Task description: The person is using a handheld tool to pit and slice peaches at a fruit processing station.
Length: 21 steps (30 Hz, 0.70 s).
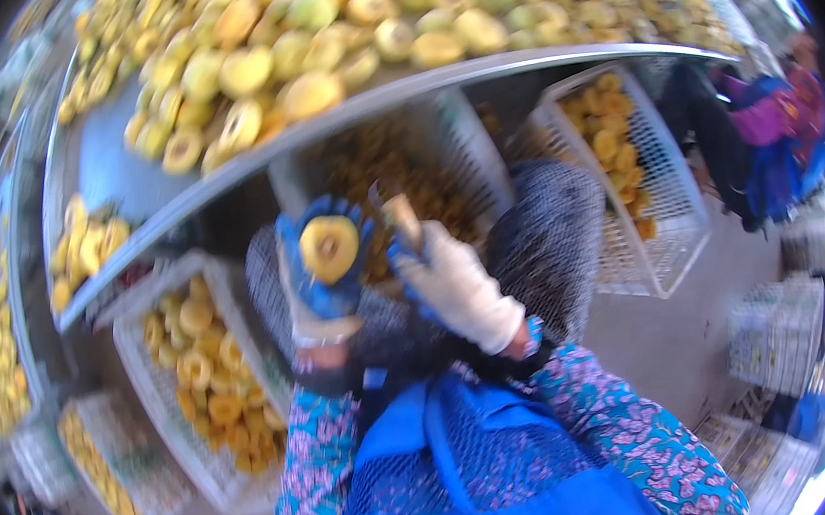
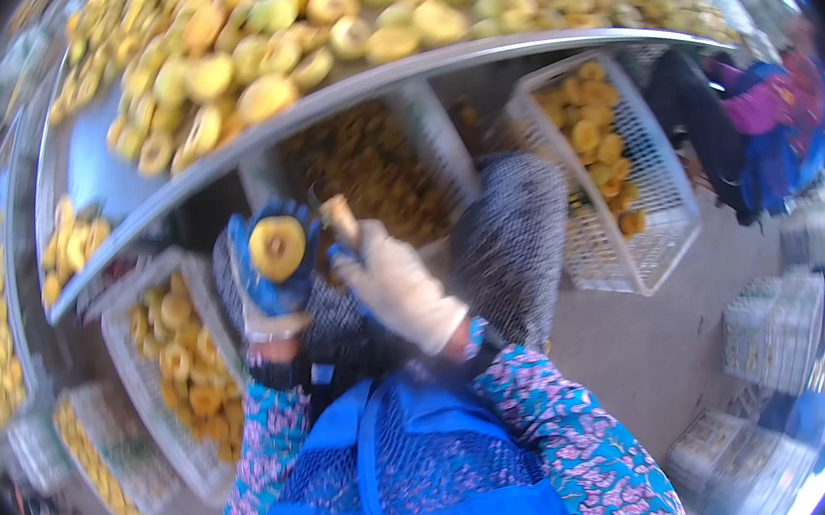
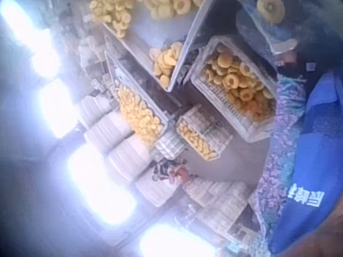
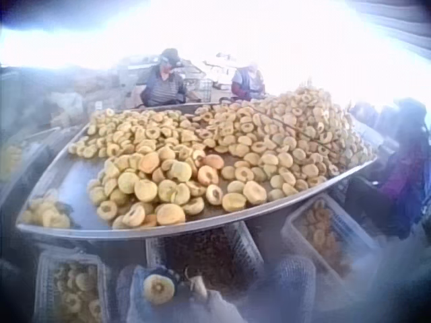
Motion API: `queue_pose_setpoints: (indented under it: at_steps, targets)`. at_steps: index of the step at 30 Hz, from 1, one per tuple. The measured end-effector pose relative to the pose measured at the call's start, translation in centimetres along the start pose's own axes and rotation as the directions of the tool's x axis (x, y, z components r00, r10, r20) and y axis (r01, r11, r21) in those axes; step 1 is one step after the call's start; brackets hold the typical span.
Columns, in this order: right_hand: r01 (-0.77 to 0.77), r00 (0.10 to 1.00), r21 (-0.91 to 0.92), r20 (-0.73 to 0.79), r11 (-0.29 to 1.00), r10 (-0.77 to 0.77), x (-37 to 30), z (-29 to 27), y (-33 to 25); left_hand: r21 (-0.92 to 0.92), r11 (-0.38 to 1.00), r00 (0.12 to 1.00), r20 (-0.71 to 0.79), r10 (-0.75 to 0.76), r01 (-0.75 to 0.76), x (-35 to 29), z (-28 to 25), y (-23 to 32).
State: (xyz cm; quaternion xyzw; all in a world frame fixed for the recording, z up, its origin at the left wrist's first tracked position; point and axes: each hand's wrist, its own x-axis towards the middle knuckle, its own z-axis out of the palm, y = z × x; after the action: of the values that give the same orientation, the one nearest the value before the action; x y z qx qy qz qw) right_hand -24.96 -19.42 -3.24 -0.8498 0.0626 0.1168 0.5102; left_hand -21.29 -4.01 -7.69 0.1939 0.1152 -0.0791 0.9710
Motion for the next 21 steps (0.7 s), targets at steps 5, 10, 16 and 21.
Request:
queue_pose_setpoints:
  at_steps: [5, 10, 16, 21]
  targets:
    - [0.221, 0.962, -0.151, 0.195, 0.964, -0.19, -1.3, 1.7, -0.1, 0.103, 0.981, 0.983, 0.101, 0.152, -0.162, -1.2, -1.4, 0.7]
    - [0.2, 0.949, -0.22, 0.285, 0.955, -0.133, -1.8, 2.7, -1.3, 0.209, 0.963, 0.984, -0.024, 0.179, -0.17, -2.6, 0.1, 0.9]
    - [0.16, 0.945, -0.235, 0.318, 0.959, -0.08, -1.6, 3.6, -0.7, 0.208, 0.963, 0.979, -0.077, 0.191, -0.171, -3.1, 0.6, 0.6]
    - [0.07, 0.927, -0.266, 0.374, 0.961, 0.036, -1.2, 4.3, -0.6, 0.293, 0.939, 0.964, -0.14, 0.228, -0.18, -2.2, -1.2, 0.0]
